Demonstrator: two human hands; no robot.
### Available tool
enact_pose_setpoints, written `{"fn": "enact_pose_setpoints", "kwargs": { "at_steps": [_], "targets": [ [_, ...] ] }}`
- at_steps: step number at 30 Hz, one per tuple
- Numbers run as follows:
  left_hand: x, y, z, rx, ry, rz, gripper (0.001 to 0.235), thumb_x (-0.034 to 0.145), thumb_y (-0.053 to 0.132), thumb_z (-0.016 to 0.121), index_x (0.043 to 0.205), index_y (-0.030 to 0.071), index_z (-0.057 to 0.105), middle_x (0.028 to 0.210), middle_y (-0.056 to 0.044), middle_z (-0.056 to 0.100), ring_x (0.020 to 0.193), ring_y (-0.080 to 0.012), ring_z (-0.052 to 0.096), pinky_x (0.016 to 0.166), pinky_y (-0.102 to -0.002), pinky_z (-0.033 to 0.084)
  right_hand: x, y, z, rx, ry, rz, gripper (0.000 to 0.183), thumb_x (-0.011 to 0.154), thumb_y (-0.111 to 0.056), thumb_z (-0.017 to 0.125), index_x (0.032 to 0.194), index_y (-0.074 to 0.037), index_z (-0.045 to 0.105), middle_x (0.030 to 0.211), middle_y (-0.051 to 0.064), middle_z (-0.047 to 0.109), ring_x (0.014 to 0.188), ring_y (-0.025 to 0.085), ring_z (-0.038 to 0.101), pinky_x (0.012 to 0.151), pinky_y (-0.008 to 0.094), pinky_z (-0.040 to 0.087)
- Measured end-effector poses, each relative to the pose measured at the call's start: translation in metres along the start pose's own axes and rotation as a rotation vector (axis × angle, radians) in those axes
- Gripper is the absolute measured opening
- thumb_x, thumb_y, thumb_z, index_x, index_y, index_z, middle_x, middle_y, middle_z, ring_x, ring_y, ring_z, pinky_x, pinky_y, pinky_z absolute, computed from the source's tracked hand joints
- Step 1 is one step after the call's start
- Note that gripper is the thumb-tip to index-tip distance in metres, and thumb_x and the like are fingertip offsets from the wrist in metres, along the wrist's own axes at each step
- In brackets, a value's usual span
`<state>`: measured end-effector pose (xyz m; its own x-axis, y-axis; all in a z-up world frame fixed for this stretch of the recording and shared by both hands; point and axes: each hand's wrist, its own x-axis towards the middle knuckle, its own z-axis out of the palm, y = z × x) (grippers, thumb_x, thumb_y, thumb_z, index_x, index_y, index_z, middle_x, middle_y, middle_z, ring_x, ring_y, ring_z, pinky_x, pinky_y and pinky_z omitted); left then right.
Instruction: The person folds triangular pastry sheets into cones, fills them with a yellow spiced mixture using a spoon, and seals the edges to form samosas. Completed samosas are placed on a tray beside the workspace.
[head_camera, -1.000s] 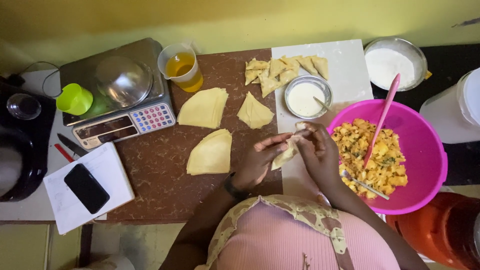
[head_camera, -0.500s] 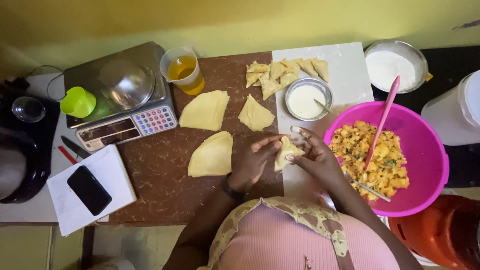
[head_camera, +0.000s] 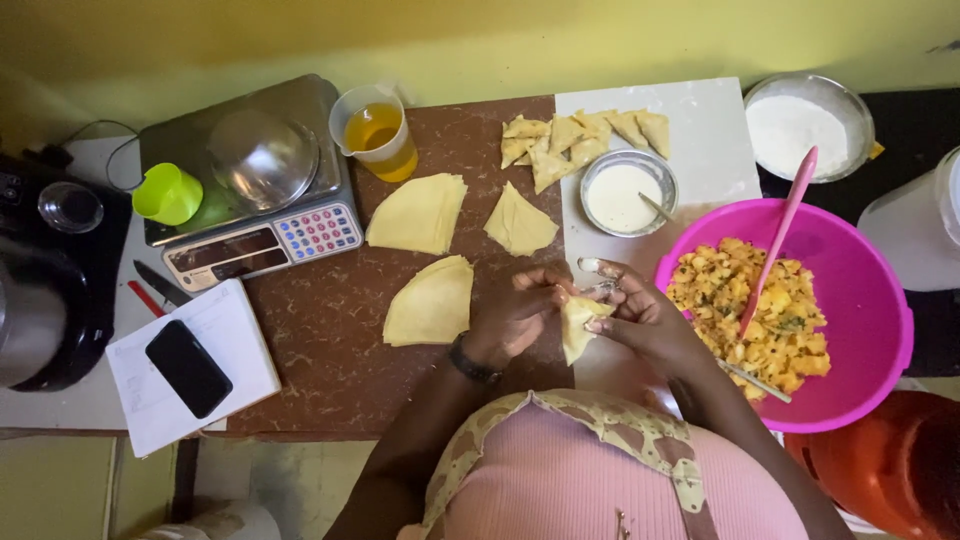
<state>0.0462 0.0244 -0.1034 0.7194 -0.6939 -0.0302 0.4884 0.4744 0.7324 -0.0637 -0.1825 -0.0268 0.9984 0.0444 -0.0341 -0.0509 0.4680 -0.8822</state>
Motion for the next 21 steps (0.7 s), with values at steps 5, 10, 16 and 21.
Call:
{"fn": "enact_pose_setpoints", "kwargs": {
  "at_steps": [5, 10, 16, 21],
  "targets": [
    [-0.008, 0.032, 0.033, 0.004, -0.076, 0.048, 0.029, 0.103, 0.013, 0.088, 0.123, -0.007, 0.081, 0.103, -0.008, 0.066, 0.101, -0.0127, 0.068, 0.091, -0.03, 0.058, 0.004, -0.005, 0.007, -0.005, 0.023, 0.002, 0.086, 0.087, 0.013, 0.081, 0.166, -0.005, 0.052, 0.121, 0.017, 0.081, 0.101, 0.022, 0.084, 0.076, 0.043, 0.078],
    [-0.001, 0.013, 0.01, 0.02, 0.035, 0.062, 0.019, 0.107, 0.01, 0.084, 0.118, -0.004, 0.081, 0.102, -0.01, 0.071, 0.1, -0.0149, 0.068, 0.094, -0.031, 0.056, 0.007, 0.003, -0.007, -0.029, 0.01, 0.028, 0.085, 0.087, 0.014, 0.082, 0.165, -0.007, 0.054, 0.117, 0.016, 0.081, 0.098, 0.021, 0.083, 0.075, 0.04, 0.076],
    [0.002, 0.054, 0.032, -0.134, 0.185, -0.038, 0.056, 0.107, 0.051, 0.083, 0.142, 0.008, 0.077, 0.108, 0.0, 0.065, 0.101, -0.0168, 0.063, 0.097, -0.036, 0.054, 0.028, -0.063, 0.012, -0.078, 0.096, 0.071, 0.066, 0.092, 0.014, 0.075, 0.153, -0.007, 0.06, 0.117, 0.013, 0.081, 0.098, 0.021, 0.083, 0.078, 0.038, 0.073],
    [-0.009, 0.077, 0.033, 0.054, 0.29, -0.006, 0.074, 0.111, 0.057, 0.074, 0.159, 0.003, 0.06, 0.118, -0.006, 0.062, 0.109, -0.0168, 0.061, 0.097, -0.035, 0.049, 0.111, -0.11, -0.107, -1.409, 0.363, -0.06, 0.056, 0.101, -0.036, 0.098, 0.128, -0.002, 0.064, 0.153, 0.026, 0.074, 0.107, 0.056, 0.076, 0.085, 0.065, 0.06]
  ]
}}
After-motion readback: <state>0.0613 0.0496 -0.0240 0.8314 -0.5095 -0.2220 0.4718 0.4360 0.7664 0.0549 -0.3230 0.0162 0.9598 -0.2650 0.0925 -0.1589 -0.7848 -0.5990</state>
